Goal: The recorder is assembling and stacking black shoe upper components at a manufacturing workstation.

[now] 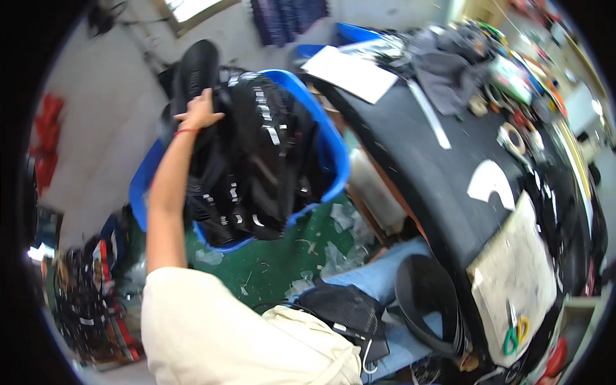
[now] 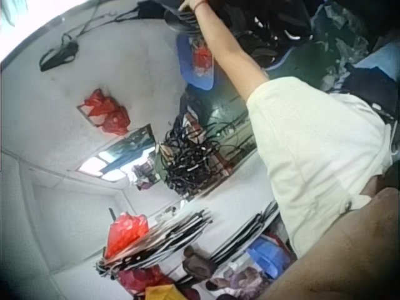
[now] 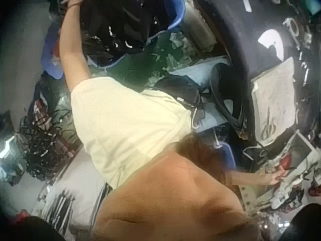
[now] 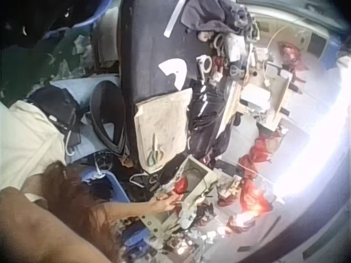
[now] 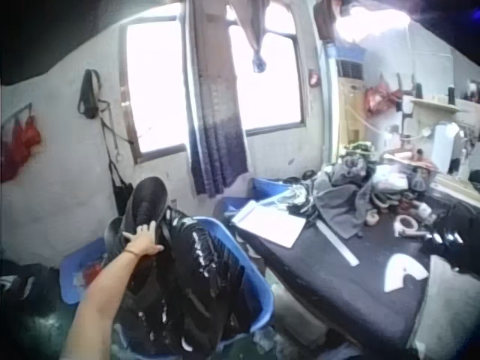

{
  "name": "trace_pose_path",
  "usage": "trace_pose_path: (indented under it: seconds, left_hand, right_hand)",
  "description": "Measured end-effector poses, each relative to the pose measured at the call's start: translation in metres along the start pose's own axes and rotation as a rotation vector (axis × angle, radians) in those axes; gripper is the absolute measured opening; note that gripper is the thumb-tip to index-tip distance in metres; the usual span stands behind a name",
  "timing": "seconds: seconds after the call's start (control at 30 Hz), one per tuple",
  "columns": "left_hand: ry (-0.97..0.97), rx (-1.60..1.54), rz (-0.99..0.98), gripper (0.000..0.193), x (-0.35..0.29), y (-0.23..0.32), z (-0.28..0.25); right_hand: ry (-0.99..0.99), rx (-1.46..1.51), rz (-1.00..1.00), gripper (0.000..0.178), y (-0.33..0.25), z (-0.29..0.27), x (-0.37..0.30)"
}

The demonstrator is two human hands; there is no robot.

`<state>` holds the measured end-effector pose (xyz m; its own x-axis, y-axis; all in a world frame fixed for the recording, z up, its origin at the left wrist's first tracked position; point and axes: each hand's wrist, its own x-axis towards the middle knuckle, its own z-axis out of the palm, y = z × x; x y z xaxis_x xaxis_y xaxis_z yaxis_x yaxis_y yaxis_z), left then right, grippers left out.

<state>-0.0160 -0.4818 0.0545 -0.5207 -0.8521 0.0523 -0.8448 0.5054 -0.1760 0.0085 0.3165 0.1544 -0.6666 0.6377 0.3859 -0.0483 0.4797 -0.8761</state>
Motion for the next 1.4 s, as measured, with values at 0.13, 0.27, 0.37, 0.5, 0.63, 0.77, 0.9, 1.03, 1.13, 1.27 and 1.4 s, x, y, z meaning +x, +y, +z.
trace_pose_path:
  seconds: [0.13, 0.27, 0.37, 0.5, 0.63, 0.77, 0.9, 1.03, 1.13, 1.27, 1.4]
  left_hand:
    - [0.43, -0.134, 0.64, 0.045, -0.035, 0.041, -0.014]
    - [-0.12, -0.797, 1.281, 0.036, -0.212, 0.153, -0.074]
    - [-0.766, -0.751, 1.896, 0.042, -0.317, 0.234, -0.038]
    - [-0.173, -0.895, 2.134, 0.042, -0.444, 0.303, 0.046]
    - [-0.879, -0.451, 2.103, 0.028, -0.463, 0.318, 0.048]
    - [-0.58, -0.679, 2.062, 0.036, -0.469, 0.309, 0.049]
    - [-0.239, -1.084, 1.871, 0.045, -0.445, 0.279, -0.02]
    - [-0.175, -1.158, 1.871, 0.052, -0.411, 0.242, -0.022]
    - [-0.447, -1.118, 1.636, 0.039, -0.411, 0.228, -0.013]
    - [-1.752, -1.434, 0.56, 0.021, -0.407, 0.22, -0.027]
    - [-1.675, -1.577, 0.567, 0.024, -0.405, 0.223, -0.007]
  right_hand:
    - [0.337, 0.267, 0.044, 0.038, 0.029, -0.121, 0.07]
    - [0.035, 0.429, -0.217, 0.018, 0.029, -0.187, 0.073]
    - [-0.039, 0.388, -0.192, 0.021, 0.001, -0.105, 0.032]
    - [-0.207, 0.423, -0.152, 0.021, 0.021, -0.151, 0.024]
    - [-0.216, 0.509, -0.156, 0.019, 0.027, -0.183, -0.001]
    - [-0.323, 0.608, -0.1, 0.015, 0.049, -0.154, -0.014]
    - [-0.25, 0.037, 0.2, 0.019, 0.061, -0.044, -0.064]
    - [-0.771, 0.251, 0.599, 0.024, 0.079, 0.073, -0.114]
    - [-0.57, 0.354, 0.565, 0.024, 0.06, 0.116, -0.153]
    - [-0.617, 0.161, 0.271, 0.035, 0.047, 0.132, -0.181]
    - [-0.771, 0.045, 0.279, 0.033, 0.047, 0.136, -0.176]
